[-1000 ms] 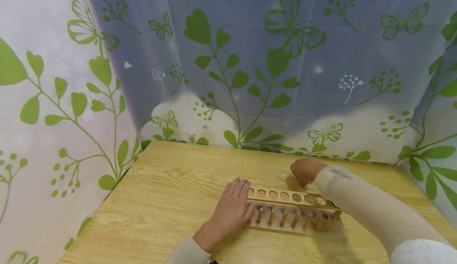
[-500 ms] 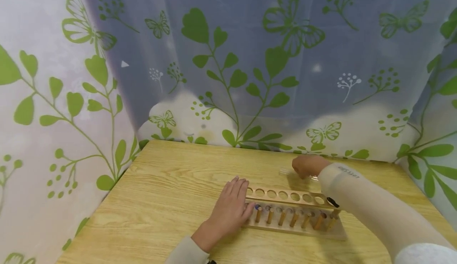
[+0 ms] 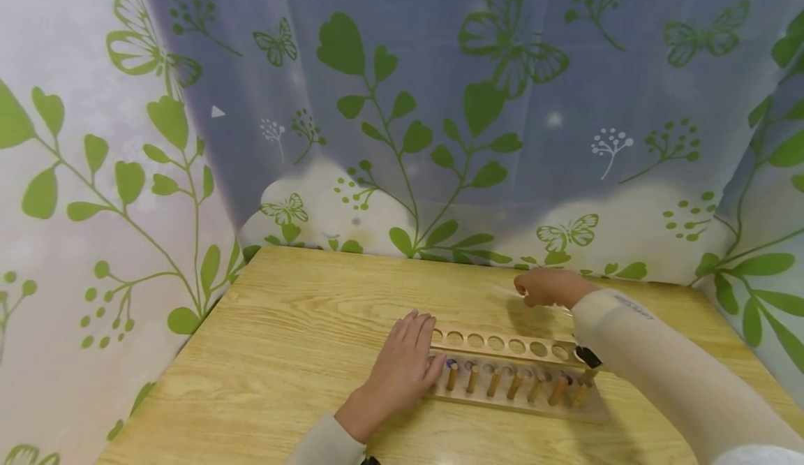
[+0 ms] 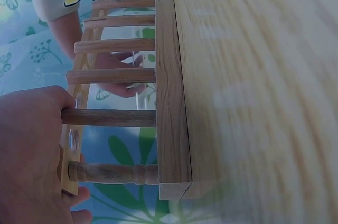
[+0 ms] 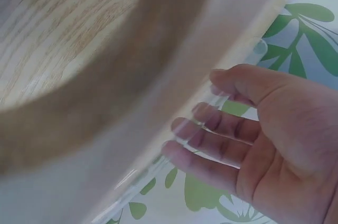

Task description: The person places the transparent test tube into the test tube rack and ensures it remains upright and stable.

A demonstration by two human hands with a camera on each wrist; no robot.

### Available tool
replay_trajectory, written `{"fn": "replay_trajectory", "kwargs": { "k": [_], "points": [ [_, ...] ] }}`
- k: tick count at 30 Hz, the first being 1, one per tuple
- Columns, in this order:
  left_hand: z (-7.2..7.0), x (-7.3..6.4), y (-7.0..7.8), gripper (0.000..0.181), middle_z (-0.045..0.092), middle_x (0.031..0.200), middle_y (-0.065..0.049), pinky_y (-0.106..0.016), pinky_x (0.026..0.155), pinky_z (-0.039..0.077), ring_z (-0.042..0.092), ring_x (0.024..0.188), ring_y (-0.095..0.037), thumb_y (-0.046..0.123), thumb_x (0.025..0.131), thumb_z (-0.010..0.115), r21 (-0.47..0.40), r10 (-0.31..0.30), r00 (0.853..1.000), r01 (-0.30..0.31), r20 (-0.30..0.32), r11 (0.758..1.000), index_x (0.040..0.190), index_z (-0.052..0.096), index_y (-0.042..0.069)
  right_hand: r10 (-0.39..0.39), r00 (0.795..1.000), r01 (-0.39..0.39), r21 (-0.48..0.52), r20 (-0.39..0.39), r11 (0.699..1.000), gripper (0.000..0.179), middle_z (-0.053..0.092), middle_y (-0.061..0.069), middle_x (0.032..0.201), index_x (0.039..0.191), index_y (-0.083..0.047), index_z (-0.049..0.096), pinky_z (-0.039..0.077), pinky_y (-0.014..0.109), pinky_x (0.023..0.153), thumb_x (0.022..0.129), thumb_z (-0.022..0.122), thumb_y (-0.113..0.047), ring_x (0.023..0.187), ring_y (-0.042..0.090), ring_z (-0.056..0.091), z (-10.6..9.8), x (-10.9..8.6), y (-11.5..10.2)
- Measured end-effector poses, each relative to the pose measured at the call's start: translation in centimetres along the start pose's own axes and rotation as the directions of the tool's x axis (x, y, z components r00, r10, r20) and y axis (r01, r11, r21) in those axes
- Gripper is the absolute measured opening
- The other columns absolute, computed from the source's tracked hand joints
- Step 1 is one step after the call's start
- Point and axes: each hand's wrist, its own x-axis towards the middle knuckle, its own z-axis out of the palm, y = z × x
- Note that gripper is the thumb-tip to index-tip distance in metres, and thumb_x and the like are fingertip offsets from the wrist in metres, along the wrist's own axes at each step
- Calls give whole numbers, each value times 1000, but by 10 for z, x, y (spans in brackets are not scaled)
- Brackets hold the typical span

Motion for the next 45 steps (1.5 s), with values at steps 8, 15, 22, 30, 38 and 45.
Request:
{"fn": "replay_trajectory", "kwargs": {
  "k": [8, 15, 22, 30, 38, 45],
  "points": [
    [-2, 1, 3, 57, 47, 139, -17, -47, 112, 32, 37, 136, -35, 38, 102, 45, -23, 12, 1000, -12, 14, 1000, 141, 41, -2, -117, 985, 110, -59, -129, 992, 18, 56, 6, 86, 112, -2, 55, 37, 31, 58, 97, 59, -11, 63, 15, 44, -4, -2, 9],
    [-3, -1, 2, 56, 47, 139, -18, -47, 113, 32, 38, 136, -35, 37, 102, 46, -33, 4, 1000, -4, 16, 999, 140, 42, -3, -220, 912, 187, -127, -347, 974, 29, 64, 14, 98, 119, 2, 57, 53, 37, 64, 94, 64, -11, 73, 18, 60, -10, -13, 10],
    [-2, -2, 1, 56, 48, 138, -17, -48, 113, 32, 38, 136, -35, 38, 102, 45, -37, 10, 1000, -9, 16, 999, 140, 42, -2, -200, 857, 144, -152, -475, 978, 31, 60, 6, 89, 119, -3, 59, 51, 36, 61, 93, 66, -16, 74, 17, 58, -2, -20, 13],
    [-2, -1, 1, 56, 48, 137, -17, -49, 112, 32, 39, 135, -36, 38, 101, 47, -47, 16, 1000, -16, -14, 999, 139, 43, -3, -244, 729, 175, -171, -639, 970, 29, 62, 10, 92, 116, -4, 60, 53, 37, 59, 90, 69, -13, 76, 23, 62, 4, -34, 9],
    [1, -1, 0, 56, 48, 137, -16, -47, 112, 33, 39, 135, -34, 38, 102, 46, -29, 17, 1000, -17, -2, 999, 140, 42, -2, -281, 570, 205, -198, -772, 959, 32, 63, 9, 87, 116, -4, 61, 52, 35, 57, 87, 72, -11, 72, 20, 62, 16, -43, 5],
    [-1, 1, 1, 55, 49, 135, -17, -48, 111, 34, 40, 134, -36, 38, 101, 47, -35, 22, 1000, -23, -21, 999, 139, 43, -3, -225, 473, 213, -137, -852, 967, 32, 62, 5, 84, 116, -4, 61, 53, 34, 56, 87, 73, -12, 70, 17, 60, 24, -51, 2]
  ]
}}
